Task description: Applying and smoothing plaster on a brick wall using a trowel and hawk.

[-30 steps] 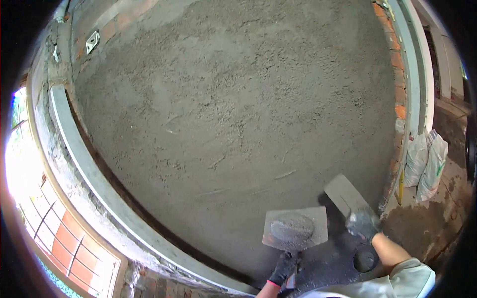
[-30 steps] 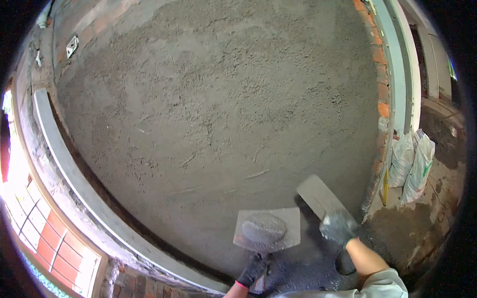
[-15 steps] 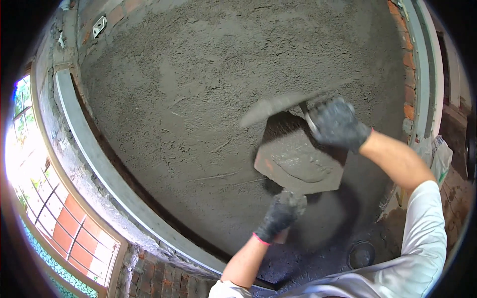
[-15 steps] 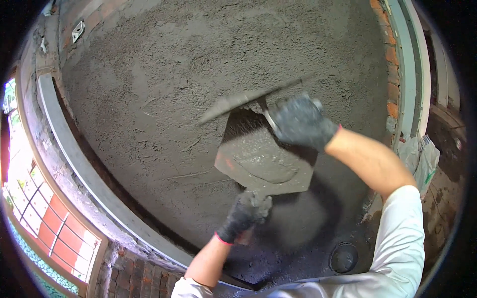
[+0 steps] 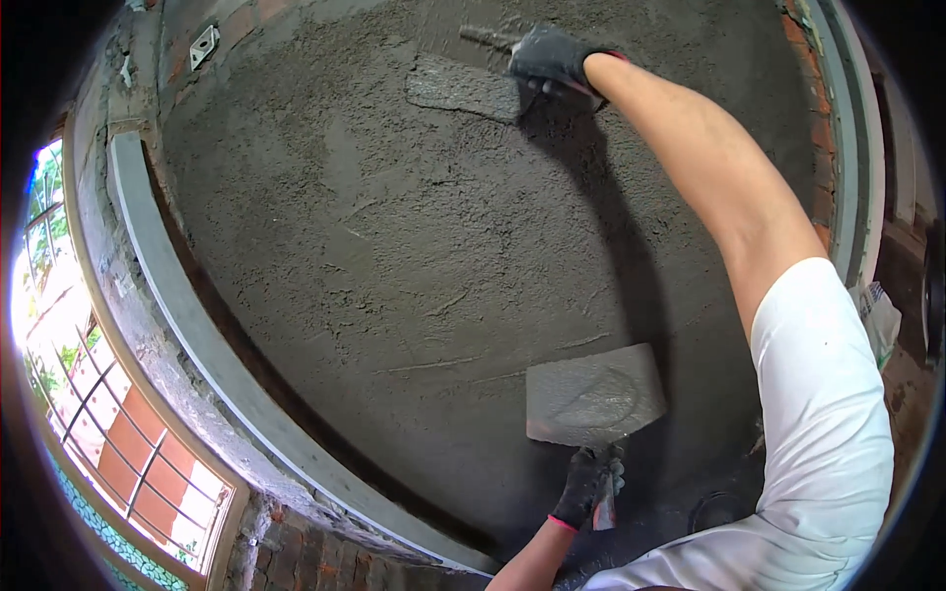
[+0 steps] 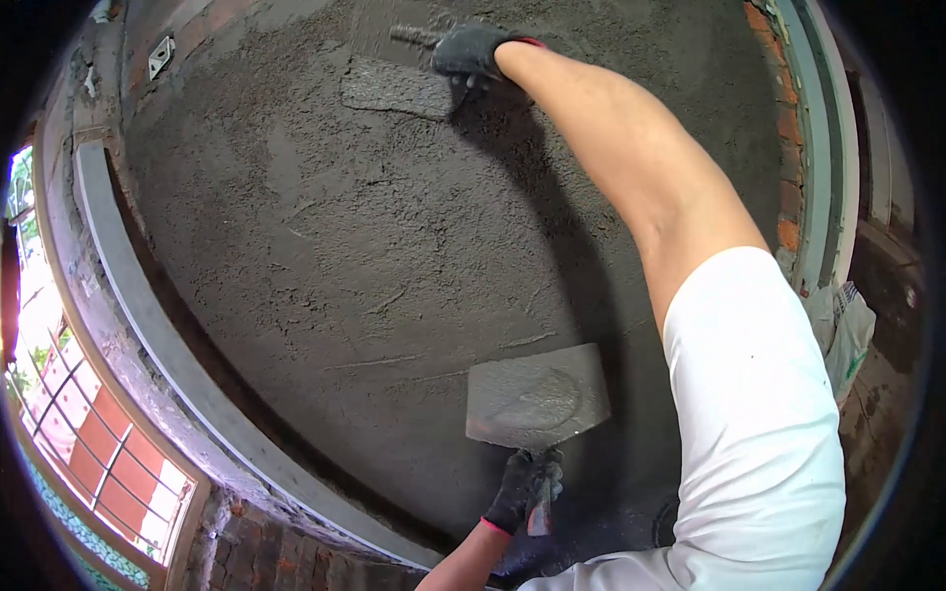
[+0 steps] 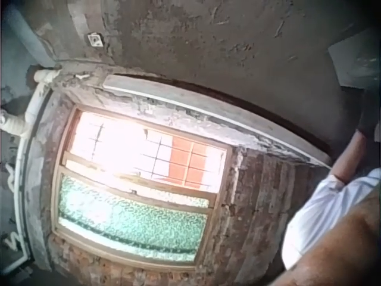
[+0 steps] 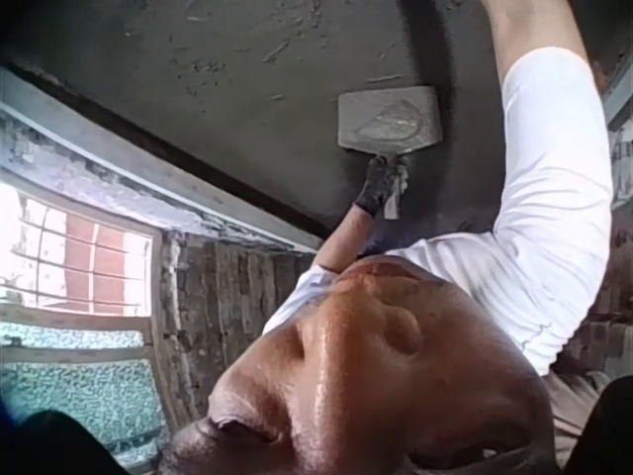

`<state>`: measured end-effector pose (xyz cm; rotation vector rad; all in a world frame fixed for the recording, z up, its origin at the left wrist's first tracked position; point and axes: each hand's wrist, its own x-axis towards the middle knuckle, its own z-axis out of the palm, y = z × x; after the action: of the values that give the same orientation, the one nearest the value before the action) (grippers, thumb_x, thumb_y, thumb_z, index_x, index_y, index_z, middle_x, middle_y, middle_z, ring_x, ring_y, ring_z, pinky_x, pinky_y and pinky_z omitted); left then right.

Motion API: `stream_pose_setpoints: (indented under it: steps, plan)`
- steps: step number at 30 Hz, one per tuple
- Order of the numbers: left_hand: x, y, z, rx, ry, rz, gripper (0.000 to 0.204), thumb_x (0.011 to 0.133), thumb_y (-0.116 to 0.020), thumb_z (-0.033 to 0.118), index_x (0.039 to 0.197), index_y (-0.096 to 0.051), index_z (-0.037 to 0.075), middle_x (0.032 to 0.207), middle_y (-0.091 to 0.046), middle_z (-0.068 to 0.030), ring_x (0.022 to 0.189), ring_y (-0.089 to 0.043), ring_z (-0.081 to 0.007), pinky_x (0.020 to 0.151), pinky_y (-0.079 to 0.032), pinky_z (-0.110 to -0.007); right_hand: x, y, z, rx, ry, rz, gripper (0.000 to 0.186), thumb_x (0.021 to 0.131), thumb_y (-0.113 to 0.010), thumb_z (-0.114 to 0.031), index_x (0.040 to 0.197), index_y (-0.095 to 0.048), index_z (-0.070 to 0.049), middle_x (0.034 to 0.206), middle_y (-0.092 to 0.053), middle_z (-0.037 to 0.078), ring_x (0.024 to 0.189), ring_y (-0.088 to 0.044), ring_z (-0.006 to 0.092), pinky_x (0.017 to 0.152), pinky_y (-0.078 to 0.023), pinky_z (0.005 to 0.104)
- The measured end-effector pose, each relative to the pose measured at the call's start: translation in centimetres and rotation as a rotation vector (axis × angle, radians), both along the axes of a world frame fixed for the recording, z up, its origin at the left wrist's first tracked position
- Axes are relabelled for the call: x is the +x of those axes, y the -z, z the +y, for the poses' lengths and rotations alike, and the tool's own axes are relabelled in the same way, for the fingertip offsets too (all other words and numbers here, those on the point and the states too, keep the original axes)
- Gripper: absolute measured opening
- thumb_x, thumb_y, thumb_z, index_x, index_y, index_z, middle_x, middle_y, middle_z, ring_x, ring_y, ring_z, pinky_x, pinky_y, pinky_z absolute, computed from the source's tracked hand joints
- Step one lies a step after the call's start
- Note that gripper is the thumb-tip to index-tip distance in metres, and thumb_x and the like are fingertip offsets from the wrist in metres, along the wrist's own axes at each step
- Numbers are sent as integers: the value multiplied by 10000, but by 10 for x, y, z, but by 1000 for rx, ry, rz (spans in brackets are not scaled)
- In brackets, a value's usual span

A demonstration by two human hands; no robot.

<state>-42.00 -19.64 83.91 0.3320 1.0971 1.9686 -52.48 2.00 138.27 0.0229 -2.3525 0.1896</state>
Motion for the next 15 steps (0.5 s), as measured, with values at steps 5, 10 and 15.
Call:
stream_pose_setpoints:
  steps: [5, 10, 15]
  plan:
    - [-7, 13, 3, -19, -82, 96, 171, 922, -632, 185, 1033, -574, 69, 753, -587, -25, 591, -573, -156, 504, -499, -324, 24, 40, 30, 683, 352, 445, 235, 825, -522, -183, 847, -696, -27, 747, -691, 163, 657, -685, 279, 611, -547, 397]
    - [-5, 26, 32, 23, -20, -52, 122, 923, -609, 143, 1010, -563, 72, 748, -577, -28, 591, -574, -147, 513, -512, -323, 38, 67, 55, 453, 169, 19, 241, 885, -505, -196, 863, -679, -31, 756, -699, 132, 705, -703, 239, 643, -565, 370]
    - [7, 35, 70, 10, -25, -60, 121, 930, -615, 151, 1008, -589, 62, 717, -552, -19, 590, -557, -156, 511, -491, -341, 49, 7, 83, -70, 30, -9, 209, 914, -509, -222, 889, -619, -46, 647, -583, 28, 480, -525, 98, 412, -432, 297]
